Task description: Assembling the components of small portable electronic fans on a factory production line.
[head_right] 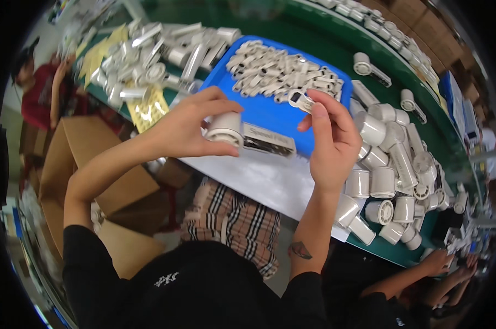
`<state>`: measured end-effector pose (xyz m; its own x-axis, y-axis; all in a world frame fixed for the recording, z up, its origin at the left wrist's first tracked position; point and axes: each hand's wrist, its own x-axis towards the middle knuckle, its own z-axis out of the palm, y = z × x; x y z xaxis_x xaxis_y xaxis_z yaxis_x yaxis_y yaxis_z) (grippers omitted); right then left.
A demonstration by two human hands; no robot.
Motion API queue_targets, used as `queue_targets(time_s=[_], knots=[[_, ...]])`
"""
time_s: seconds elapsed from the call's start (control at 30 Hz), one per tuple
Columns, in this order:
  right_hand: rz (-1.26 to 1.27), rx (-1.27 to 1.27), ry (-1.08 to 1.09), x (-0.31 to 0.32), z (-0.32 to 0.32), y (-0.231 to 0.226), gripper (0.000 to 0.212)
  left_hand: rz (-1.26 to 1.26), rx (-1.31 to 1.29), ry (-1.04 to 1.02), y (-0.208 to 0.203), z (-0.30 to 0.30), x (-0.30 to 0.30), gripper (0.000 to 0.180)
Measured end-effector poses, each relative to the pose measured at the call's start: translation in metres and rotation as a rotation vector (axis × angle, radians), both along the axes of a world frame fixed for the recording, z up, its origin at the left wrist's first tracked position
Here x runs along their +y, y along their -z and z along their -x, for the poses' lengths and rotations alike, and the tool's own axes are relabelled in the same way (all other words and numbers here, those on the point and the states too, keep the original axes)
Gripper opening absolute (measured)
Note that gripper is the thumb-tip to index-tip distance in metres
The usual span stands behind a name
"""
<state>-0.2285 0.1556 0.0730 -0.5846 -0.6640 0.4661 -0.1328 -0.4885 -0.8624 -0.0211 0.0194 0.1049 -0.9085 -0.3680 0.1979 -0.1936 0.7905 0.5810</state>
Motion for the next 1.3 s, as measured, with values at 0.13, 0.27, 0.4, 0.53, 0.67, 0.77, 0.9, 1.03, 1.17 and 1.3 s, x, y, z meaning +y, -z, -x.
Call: queue_targets(time_s=[0.13, 0.27, 0.4, 0.53, 0.67, 0.77, 0.9, 1.03, 1.17, 1.3], knots=[[-0.153, 0.087, -0.033, 0.011, -0.022, 0.014, 0.02, -0.04, -0.041, 0.046, 0.036, -0.026, 0.0, 0.059], [-0.17, 0.07, -0.006, 0.027, -0.021, 0.027, 0.02, -0.124, -0.228, 0.028, 0.059, -0.033, -0.009, 0.057], [-0.307, 0.057, 0.013, 0.042, -0.023, 0.038, 0.019, -0.065, -0.174, 0.049, 0.068, -0.032, -0.014, 0.059], [-0.344, 0.052, -0.003, 0.044, -0.026, 0.045, 0.02, -0.055, -0.074, 0.073, 0.063, -0.035, -0.013, 0.067], [-0.318, -0.04, -0.063, 0.041, -0.033, 0.041, 0.024, -0.04, 0.068, 0.087, 0.06, -0.043, -0.014, 0.067], [-0.233, -0.193, -0.164, 0.045, -0.048, 0.029, 0.024, -0.004, 0.106, 0.117, 0.075, -0.048, -0.025, 0.055], [-0.162, -0.173, -0.396, 0.053, -0.076, 0.001, 0.017, -0.008, 0.115, 0.11, 0.07, -0.055, -0.025, 0.047], [-0.046, -0.101, -0.575, 0.051, -0.108, -0.01, 0.026, 0.002, 0.12, 0.114, 0.076, -0.059, -0.026, 0.047], [-0.073, -0.211, -0.628, 0.058, -0.123, -0.028, 0.025, -0.054, 0.164, 0.135, 0.078, -0.057, -0.027, 0.055], [-0.168, -0.289, -0.495, 0.062, -0.125, -0.014, 0.031, -0.066, 0.199, 0.084, 0.082, -0.061, -0.023, 0.055]])
